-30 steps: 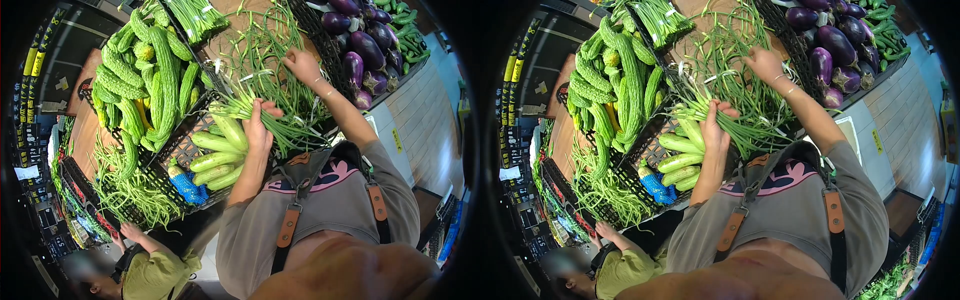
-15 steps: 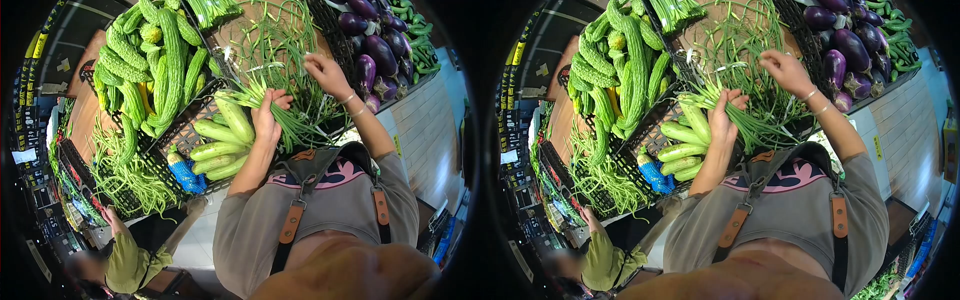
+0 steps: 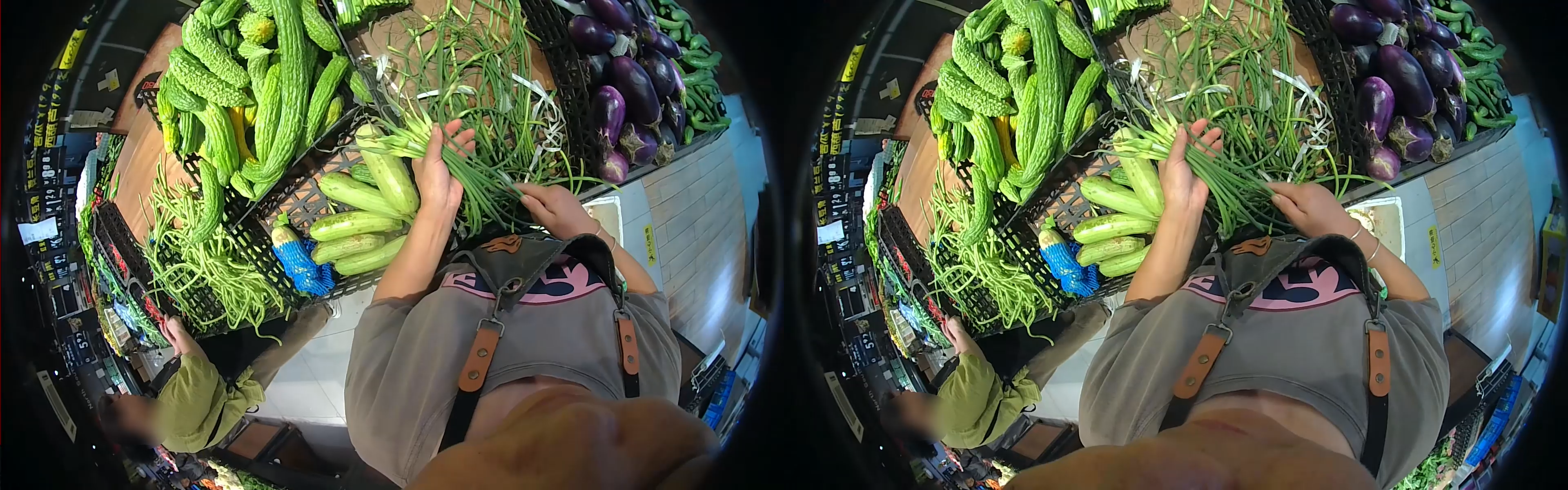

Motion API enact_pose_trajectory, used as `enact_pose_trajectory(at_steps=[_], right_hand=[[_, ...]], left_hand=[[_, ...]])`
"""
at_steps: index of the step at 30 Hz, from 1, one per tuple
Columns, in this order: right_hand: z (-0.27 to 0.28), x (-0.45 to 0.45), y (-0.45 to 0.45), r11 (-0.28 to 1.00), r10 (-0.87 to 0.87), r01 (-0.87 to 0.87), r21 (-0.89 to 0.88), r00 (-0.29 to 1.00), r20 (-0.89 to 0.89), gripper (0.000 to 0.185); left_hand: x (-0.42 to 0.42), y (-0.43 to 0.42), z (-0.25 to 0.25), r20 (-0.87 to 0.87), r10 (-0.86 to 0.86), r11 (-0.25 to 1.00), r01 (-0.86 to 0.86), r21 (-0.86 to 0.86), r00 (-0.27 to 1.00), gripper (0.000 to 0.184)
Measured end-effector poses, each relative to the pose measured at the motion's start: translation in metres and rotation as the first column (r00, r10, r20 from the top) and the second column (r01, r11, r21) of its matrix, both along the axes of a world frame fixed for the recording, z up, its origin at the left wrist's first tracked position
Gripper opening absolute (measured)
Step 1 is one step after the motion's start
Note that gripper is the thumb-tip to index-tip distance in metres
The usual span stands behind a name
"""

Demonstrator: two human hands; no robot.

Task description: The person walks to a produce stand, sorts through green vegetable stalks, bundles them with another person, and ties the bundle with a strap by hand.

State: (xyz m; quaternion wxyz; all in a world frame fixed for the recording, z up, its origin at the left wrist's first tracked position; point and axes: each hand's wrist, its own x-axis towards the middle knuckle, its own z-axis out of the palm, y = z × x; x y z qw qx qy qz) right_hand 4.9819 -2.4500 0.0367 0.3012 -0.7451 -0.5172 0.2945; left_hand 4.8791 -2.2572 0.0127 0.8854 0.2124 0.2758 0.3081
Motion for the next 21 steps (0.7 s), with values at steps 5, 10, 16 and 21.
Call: enact_pose_trajectory(at_steps=[5,10,16,21], right_hand=[[0.004,0.005,-0.015,0.997,0.039,-0.037,-0.061,0.999,0.027,0.031],[0.018,0.016,-0.015,0.987,0.146,-0.138,-0.084,0.985,0.097,0.029],[0.019,0.056,0.013,0.988,0.141,-0.139,-0.071,0.99,0.028,0.028],[-0.023,0.064,0.075,0.967,-0.246,0.213,0.138,0.922,0.3,0.035]], left_hand=[[0.001,0.002,-0.007,0.001,0.001,1.0,-0.001,0.028,1.0,0.025],[0.001,0.001,0.003,0.045,-0.037,0.999,0.036,0.007,0.998,0.025],[-0.008,-0.002,0.021,-0.023,-0.156,0.983,0.158,0.094,0.987,0.023],[-0.004,-0.009,0.022,-0.044,-0.118,0.98,0.124,0.153,0.992,0.022]])
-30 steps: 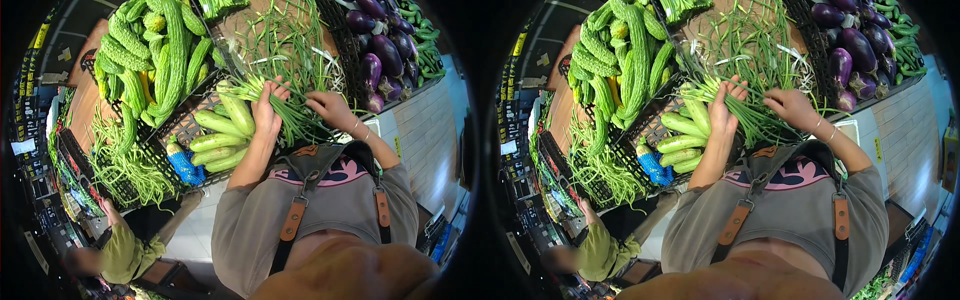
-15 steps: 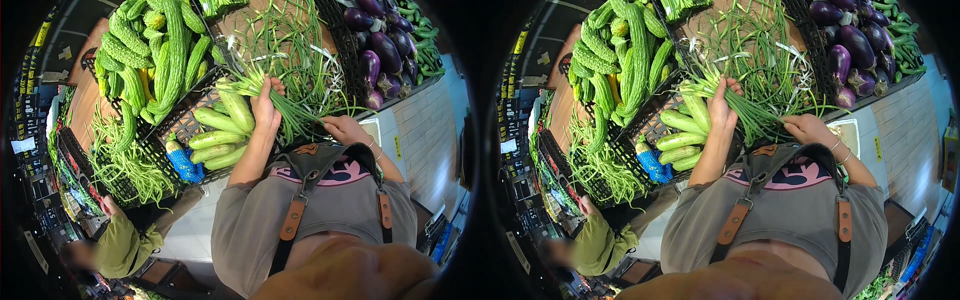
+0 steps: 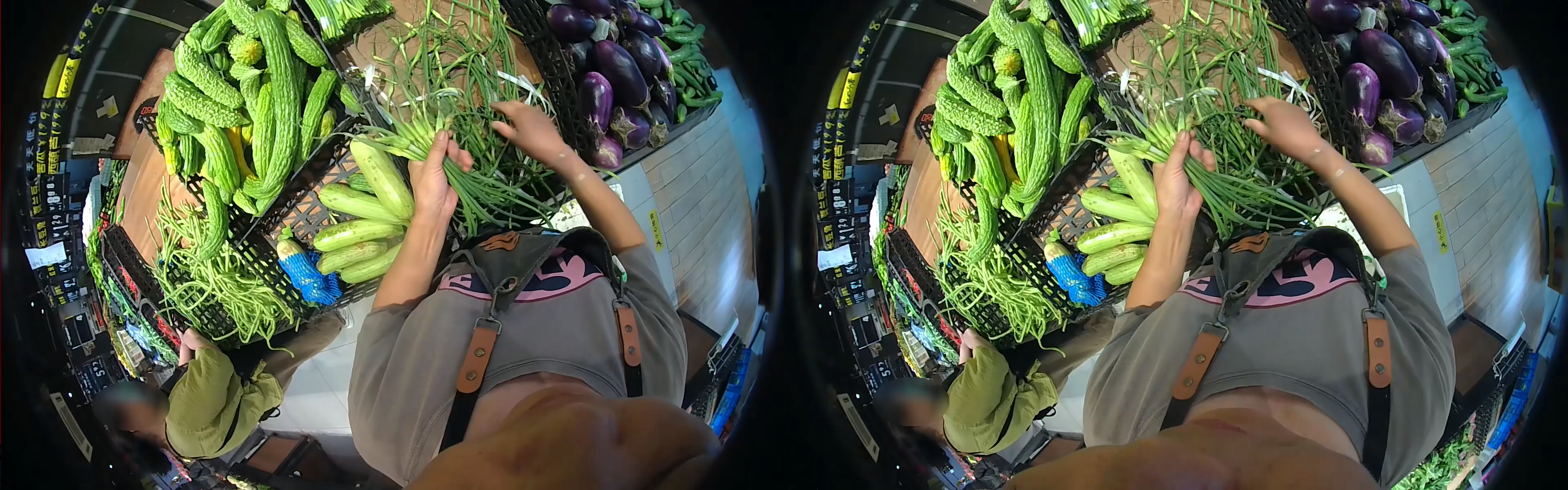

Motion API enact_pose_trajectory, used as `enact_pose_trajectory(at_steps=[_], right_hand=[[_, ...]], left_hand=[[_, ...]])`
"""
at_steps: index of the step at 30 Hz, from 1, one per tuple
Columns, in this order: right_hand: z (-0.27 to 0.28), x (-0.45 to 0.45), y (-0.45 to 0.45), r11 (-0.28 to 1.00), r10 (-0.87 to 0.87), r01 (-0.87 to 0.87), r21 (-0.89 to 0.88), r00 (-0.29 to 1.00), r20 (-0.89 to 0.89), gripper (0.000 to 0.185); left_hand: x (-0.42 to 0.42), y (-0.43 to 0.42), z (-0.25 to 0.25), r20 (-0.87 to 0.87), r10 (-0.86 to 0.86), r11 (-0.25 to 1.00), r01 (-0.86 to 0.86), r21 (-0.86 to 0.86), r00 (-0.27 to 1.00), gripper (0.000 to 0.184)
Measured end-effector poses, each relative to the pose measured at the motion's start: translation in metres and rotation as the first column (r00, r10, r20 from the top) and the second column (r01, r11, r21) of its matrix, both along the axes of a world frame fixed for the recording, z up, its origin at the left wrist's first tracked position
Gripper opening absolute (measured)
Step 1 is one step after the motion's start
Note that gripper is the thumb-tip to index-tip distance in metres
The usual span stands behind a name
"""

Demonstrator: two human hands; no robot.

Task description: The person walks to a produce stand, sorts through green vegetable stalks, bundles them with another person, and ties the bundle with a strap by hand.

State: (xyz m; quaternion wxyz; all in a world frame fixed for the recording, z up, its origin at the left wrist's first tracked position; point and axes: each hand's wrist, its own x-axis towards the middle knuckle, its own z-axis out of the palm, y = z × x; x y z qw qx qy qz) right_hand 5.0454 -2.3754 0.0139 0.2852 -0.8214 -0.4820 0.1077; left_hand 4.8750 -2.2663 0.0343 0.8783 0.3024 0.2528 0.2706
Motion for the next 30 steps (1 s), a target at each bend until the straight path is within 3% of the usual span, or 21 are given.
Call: enact_pose_trajectory(at_steps=[2,3,5,7,9,10,11,12,13,14,16,17,18,19,21,23,25,30], right_hand=[[-0.034,0.004,0.021,0.998,-0.009,-0.005,0.063,0.976,0.218,0.031],[-0.047,0.008,0.027,0.998,-0.01,-0.004,0.067,0.976,0.217,0.031],[-0.07,0.018,0.036,0.984,0.084,-0.04,-0.171,0.961,0.262,0.027],[-0.062,0.016,0.039,0.984,0.093,-0.038,-0.173,0.943,0.319,0.022],[-0.047,0.014,0.035,0.995,-0.043,0.05,-0.081,0.995,0.092,0.023],[-0.041,0.014,0.033,0.993,-0.052,0.041,0.112,0.994,0.099,0.027],[-0.033,0.015,0.032,0.994,-0.042,0.031,0.103,0.994,0.103,0.027],[-0.013,0.013,0.03,0.992,-0.101,0.114,0.044,0.969,-0.227,0.028],[0.002,0.009,0.029,0.983,-0.172,0.178,-0.039,0.833,-0.526,0.029],[0.009,0.002,0.025,0.98,-0.127,0.195,0.04,0.769,-0.627,0.029],[0.032,-0.019,0.016,0.98,-0.069,0.171,0.099,0.765,-0.641,0.029],[0.04,-0.029,0.012,0.976,-0.005,0.147,0.161,0.756,-0.655,0.028],[0.044,-0.037,0.009,0.982,-0.005,0.125,0.142,0.768,-0.641,0.027],[0.046,-0.044,0.007,0.982,0.013,0.101,0.16,0.807,-0.591,0.02],[0.046,-0.053,0.006,0.981,0.072,0.001,0.196,0.93,-0.361,0.019],[0.043,-0.059,0.007,0.973,0.092,-0.008,0.23,0.93,-0.356,0.016],[0.034,-0.062,0.008,0.971,0.172,-0.174,0.163,0.985,0.027,0.014],[0.029,-0.067,0.006,0.968,0.211,-0.216,0.127,0.976,0.048,0.017]], left_hand=[[-0.002,-0.001,0.005,-0.032,0.019,1.0,-0.019,-0.003,0.999,0.021],[-0.003,-0.001,0.006,-0.066,0.042,0.999,-0.043,-0.014,0.997,0.02],[-0.01,0.004,-0.004,-0.061,0.032,0.998,-0.035,-0.048,0.998,0.017],[-0.018,0.004,-0.006,0.058,0.037,0.999,-0.035,-0.04,0.998,0.017],[-0.018,0.005,-0.007,0.057,0.059,0.995,-0.054,-0.078,0.997,0.02],[-0.016,0.006,-0.008,0.052,0.044,0.995,-0.039,-0.089,0.998,0.02],[-0.014,0.008,-0.008,0.049,0.026,0.995,-0.021,-0.097,0.998,0.02],[-0.012,0.008,-0.007,0.04,0.026,0.994,-0.021,-0.109,0.999,0.019],[-0.009,0.008,-0.009,0.044,0.029,0.993,-0.024,-0.115,0.999,0.019],[-0.005,0.008,-0.01,0.023,0.038,0.992,-0.035,-0.119,0.999,0.019],[0.001,0.009,-0.017,0.004,0.04,0.991,-0.04,-0.124,0.999,0.018],[0.003,0.01,-0.025,0.129,0.024,0.991,-0.006,-0.136,0.991,0.019],[0.003,0.009,-0.022,0.251,0.008,0.989,0.028,-0.143,0.968,0.019],[0.004,0.008,-0.019,0.246,0.003,0.989,0.034,-0.144,0.969,0.019],[0.006,0.005,-0.009,0.021,0.064,0.985,-0.06,-0.161,0.998,0.021],[0.003,0.007,-0.017,0.054,0.04,0.991,-0.033,-0.132,0.998,0.021],[0.001,0.006,-0.018,0.084,0.063,0.989,-0.051,-0.14,0.994,0.021],[-0.004,0.003,-0.011,0.064,0.035,0.993,-0.028,-0.112,0.997,0.019]])
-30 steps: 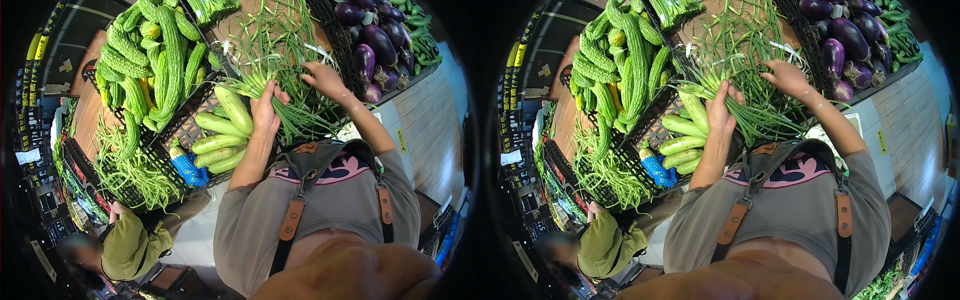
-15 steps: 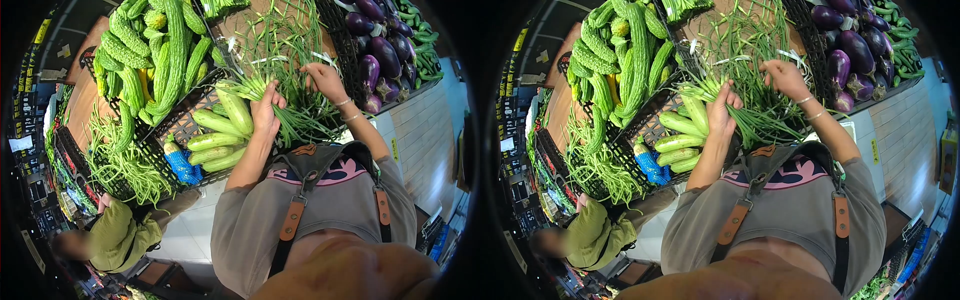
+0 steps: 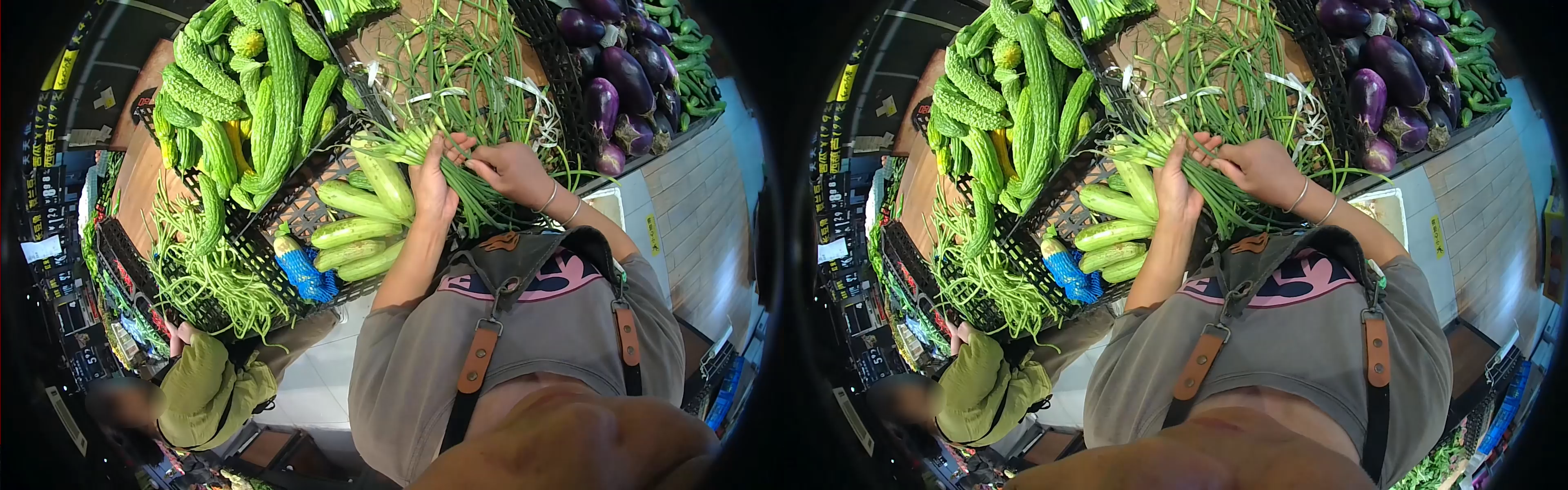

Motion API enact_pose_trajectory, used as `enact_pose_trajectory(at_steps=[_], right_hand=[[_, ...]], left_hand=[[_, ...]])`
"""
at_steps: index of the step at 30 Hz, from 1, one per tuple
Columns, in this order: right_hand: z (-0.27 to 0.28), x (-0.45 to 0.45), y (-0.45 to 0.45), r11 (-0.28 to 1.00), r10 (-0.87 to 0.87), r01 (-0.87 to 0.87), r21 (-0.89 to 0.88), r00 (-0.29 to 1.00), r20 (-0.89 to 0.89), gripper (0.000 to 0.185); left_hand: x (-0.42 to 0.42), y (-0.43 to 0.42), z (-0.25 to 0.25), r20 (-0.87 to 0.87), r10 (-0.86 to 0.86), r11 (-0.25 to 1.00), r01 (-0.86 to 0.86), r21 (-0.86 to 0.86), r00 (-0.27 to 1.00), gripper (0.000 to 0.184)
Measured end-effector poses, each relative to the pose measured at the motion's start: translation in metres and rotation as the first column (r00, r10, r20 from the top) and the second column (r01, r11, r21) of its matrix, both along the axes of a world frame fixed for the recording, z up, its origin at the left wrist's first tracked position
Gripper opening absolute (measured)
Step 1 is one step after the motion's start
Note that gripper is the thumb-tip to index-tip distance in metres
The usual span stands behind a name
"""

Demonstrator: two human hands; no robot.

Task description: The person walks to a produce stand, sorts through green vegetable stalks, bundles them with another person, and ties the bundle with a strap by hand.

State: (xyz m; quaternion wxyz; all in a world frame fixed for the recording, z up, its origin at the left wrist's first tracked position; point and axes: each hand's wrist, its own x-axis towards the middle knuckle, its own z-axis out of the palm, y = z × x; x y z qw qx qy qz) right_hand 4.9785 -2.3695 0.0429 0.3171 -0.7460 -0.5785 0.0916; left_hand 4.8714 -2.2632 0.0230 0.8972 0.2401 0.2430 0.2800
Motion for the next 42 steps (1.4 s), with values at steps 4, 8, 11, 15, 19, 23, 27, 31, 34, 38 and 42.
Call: enact_pose_trajectory(at_steps=[4,8,11,15,19,23,27,31,34,38,42], right_hand=[[0.003,0.0,-0.001,0.997,0.031,-0.031,-0.068,0.999,0.008,0.02],[0.019,0.016,0.001,0.986,0.047,-0.08,-0.146,0.976,-0.215,0.025],[0.018,0.025,0.012,0.996,0.015,-0.059,-0.072,0.866,-0.5,0.025],[0.033,0.029,0.027,0.997,-0.051,0.072,0.008,0.777,-0.627,0.028],[0.015,0.047,0.046,0.997,-0.004,-0.042,-0.067,0.82,-0.573,0.017],[0.028,0.048,0.052,0.996,-0.049,-0.027,-0.09,0.672,-0.739,0.018],[0.014,0.058,0.046,0.995,-0.046,-0.067,-0.079,0.394,-0.918,0.021],[0.015,0.054,0.04,0.998,0.005,0.069,-0.009,-0.203,-0.979,0.017],[0.009,0.057,0.035,0.994,0.079,0.093,0.059,-0.235,-0.969,0.016],[0.004,0.064,0.035,0.988,0.054,0.151,0.037,-0.108,-0.993,0.015],[0.018,0.062,0.03,0.99,0.05,0.137,0.045,-0.034,-0.998,0.016]], left_hand=[[0.001,-0.001,-0.003,0.006,-0.04,0.998,0.04,0.05,0.999,0.016],[0.002,0.0,-0.002,0.045,-0.042,0.999,0.042,0.006,0.998,0.011],[0.001,0.003,0.0,0.035,-0.063,0.997,0.062,0.044,0.997,0.011],[0.004,-0.003,0.011,0.032,-0.065,0.99,0.061,0.128,0.997,0.012],[0.005,-0.006,0.013,-0.032,-0.092,0.962,0.097,0.254,0.995,0.017],[0.002,-0.005,0.021,-0.036,-0.123,0.965,0.128,0.23,0.992,0.018],[0.003,-0.005,0.017,0.002,-0.197,0.954,0.191,0.231,0.98,0.022],[0.008,-0.007,0.026,-0.024,-0.17,0.958,0.171,0.23,0.985,0.018],[0.008,-0.006,0.023,-0.013,-0.182,0.963,0.181,0.198,0.983,0.015],[0.007,-0.005,0.018,-0.052,-0.211,0.957,0.217,0.192,0.976,0.014],[0.009,-0.007,0.026,-0.144,-0.194,0.941,0.225,0.254,0.97,0.012]])
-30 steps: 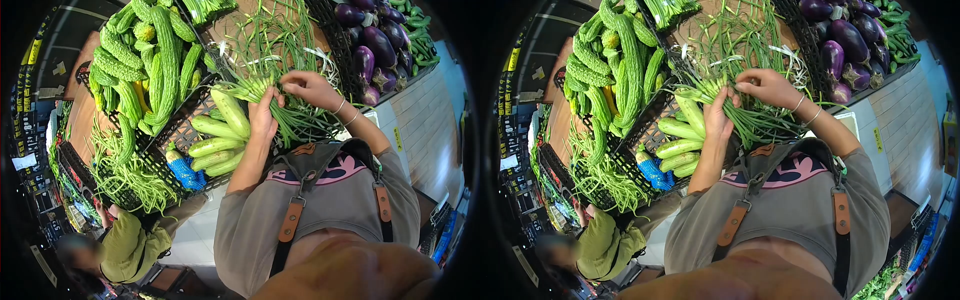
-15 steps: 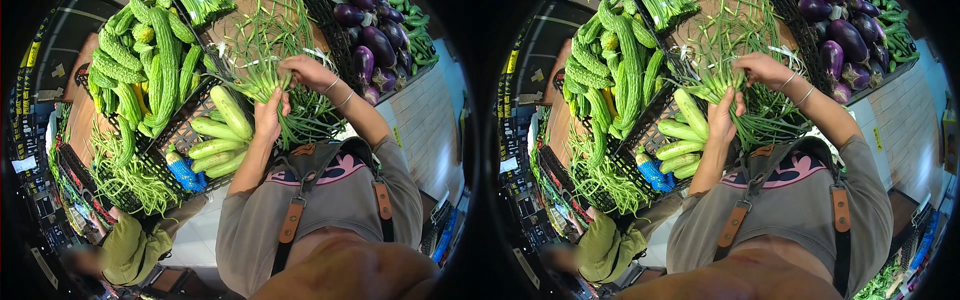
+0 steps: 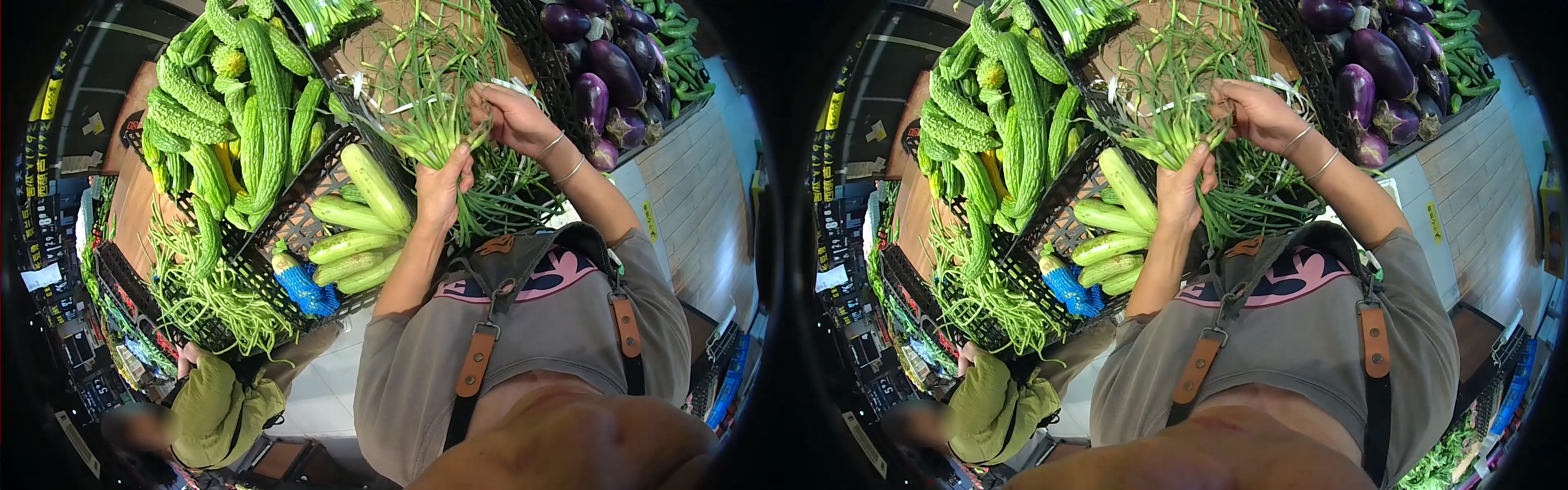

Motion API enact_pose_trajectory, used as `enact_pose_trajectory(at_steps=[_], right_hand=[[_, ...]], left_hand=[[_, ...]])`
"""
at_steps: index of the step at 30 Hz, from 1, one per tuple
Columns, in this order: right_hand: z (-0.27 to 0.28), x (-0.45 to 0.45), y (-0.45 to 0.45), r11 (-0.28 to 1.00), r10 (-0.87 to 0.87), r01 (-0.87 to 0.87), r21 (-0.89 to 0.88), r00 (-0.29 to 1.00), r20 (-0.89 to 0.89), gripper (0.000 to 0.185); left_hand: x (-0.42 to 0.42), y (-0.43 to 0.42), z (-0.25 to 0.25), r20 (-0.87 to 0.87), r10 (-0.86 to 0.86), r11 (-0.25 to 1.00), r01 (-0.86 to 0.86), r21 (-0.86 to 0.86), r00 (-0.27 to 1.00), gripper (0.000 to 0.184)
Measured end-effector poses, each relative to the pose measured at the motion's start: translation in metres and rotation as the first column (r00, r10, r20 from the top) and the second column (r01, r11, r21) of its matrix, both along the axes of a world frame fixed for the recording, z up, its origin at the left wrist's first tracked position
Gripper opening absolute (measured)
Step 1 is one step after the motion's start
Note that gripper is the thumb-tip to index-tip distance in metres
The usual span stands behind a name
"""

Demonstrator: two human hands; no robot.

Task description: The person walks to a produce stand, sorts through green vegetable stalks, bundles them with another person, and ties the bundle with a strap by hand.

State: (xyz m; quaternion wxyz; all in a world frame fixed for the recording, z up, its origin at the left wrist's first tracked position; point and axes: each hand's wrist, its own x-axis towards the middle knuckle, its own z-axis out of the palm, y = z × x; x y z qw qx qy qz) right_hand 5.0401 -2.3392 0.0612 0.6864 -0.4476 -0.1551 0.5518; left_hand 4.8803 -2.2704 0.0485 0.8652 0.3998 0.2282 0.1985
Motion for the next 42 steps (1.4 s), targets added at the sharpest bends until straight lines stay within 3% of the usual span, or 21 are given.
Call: enact_pose_trajectory(at_steps=[1,3,4,7,9,10,11,13,15,17,21,23,25,27,29,31,34,38,39,40,42], right_hand=[[0.001,0.003,0.0,1.0,0.0,0.0,0.001,1.0,0.002,0.016],[0.0,0.015,-0.002,0.978,0.133,-0.07,0.195,0.932,-0.336,0.018],[0.002,0.027,-0.001,0.962,0.181,-0.078,0.263,0.901,-0.394,0.02],[0.033,0.053,0.004,0.892,0.224,-0.073,0.446,0.929,-0.295,0.022],[0.06,0.052,0.016,0.911,-0.314,0.308,0.272,0.949,-0.025,0.027],[0.045,0.067,0.028,0.85,-0.456,0.368,0.377,0.872,0.177,0.03],[0.03,0.076,0.039,0.775,-0.626,0.534,0.338,0.723,0.293,0.027],[-0.023,0.1,0.048,0.883,-0.376,0.468,0.043,0.647,0.664,0.023],[-0.039,0.082,0.057,0.921,-0.048,0.237,-0.31,0.858,0.512,0.027],[-0.06,0.06,0.075,0.859,0.01,0.217,-0.464,0.898,0.439,0.03],[-0.086,0.052,0.105,0.826,-0.058,0.286,-0.486,0.9,0.431,0.032],[-0.093,0.061,0.121,0.804,-0.153,0.328,-0.497,0.92,0.36,0.017],[-0.072,0.059,0.122,0.821,-0.153,0.324,-0.47,0.918,0.366,0.012],[-0.056,0.066,0.118,0.854,-0.417,0.498,-0.151,0.828,0.374,0.021],[-0.003,0.066,0.101,0.831,-0.495,0.556,0.034,0.709,0.503,0.019],[0.042,0.071,0.077,0.74,-0.57,0.61,0.284,0.346,0.745,0.024],[0.069,0.106,0.038,0.769,-0.592,0.505,0.393,0.329,0.736,0.015],[0.118,0.031,-0.012,0.97,-0.19,0.116,0.213,-0.183,0.964,0.021],[0.111,0.01,-0.014,0.996,0.022,0.084,-0.026,0.038,0.999,0.022],[0.089,0.0,-0.01,0.994,0.107,0.017,-0.108,0.07,0.992,0.024],[0.061,-0.023,-0.003,0.95,0.299,-0.109,-0.294,0.032,0.954,0.027]], left_hand=[[0.001,-0.001,0.002,-0.01,0.005,0.999,-0.004,0.034,1.0,0.012],[0.0,-0.001,0.005,-0.017,-0.008,0.999,0.009,0.036,1.0,0.012],[-0.001,0.0,0.006,-0.026,-0.021,0.999,0.022,0.039,0.999,0.011],[-0.003,0.004,-0.001,-0.01,-0.028,1.0,0.028,-0.001,1.0,0.015],[-0.003,0.005,-0.006,-0.005,-0.036,0.999,0.037,0.014,0.999,0.015],[-0.004,0.005,-0.008,0.025,-0.012,0.999,0.012,0.034,1.0,0.016],[-0.005,0.005,-0.01,0.057,0.013,0.998,-0.016,0.054,0.998,0.016],[-0.008,0.005,-0.01,0.063,0.042,0.999,-0.043,0.021,0.997,0.013],[-0.011,0.008,-0.016,0.081,0.113,0.989,-0.105,-0.1,0.99,0.013],[-0.014,0.011,-0.026,0.073,0.129,0.983,-0.118,-0.142,0.989,0.014],[-0.018,0.008,-0.025,0.082,0.191,0.96,-0.169,-0.225,0.978,0.017],[-0.02,0.008,-0.024,0.105,0.165,0.967,-0.14,-0.211,0.981,0.015],[-0.021,0.01,-0.022,0.087,0.18,0.968,-0.16,-0.195,0.98,0.014],[-0.02,0.01,-0.018,0.052,0.185,0.973,-0.176,-0.146,0.981,0.013],[-0.018,0.011,-0.025,0.056,0.229,0.961,-0.216,-0.172,0.972,0.013],[-0.016,0.011,-0.028,0.093,0.266,0.945,-0.24,-0.223,0.96,0.014],[-0.012,0.011,-0.032,0.116,0.261,0.942,-0.227,-0.246,0.958,0.02],[-0.003,0.009,-0.026,0.084,0.252,0.94,-0.224,-0.256,0.964,0.027],[0.0,0.007,-0.023,0.048,0.25,0.945,-0.233,-0.23,0.967,0.028],[0.001,0.006,-0.022,0.103,0.221,0.947,-0.189,-0.259,0.97,0.018],[0.003,0.002,-0.023,0.107,0.231,0.945,-0.197,-0.26,0.967,0.021]])
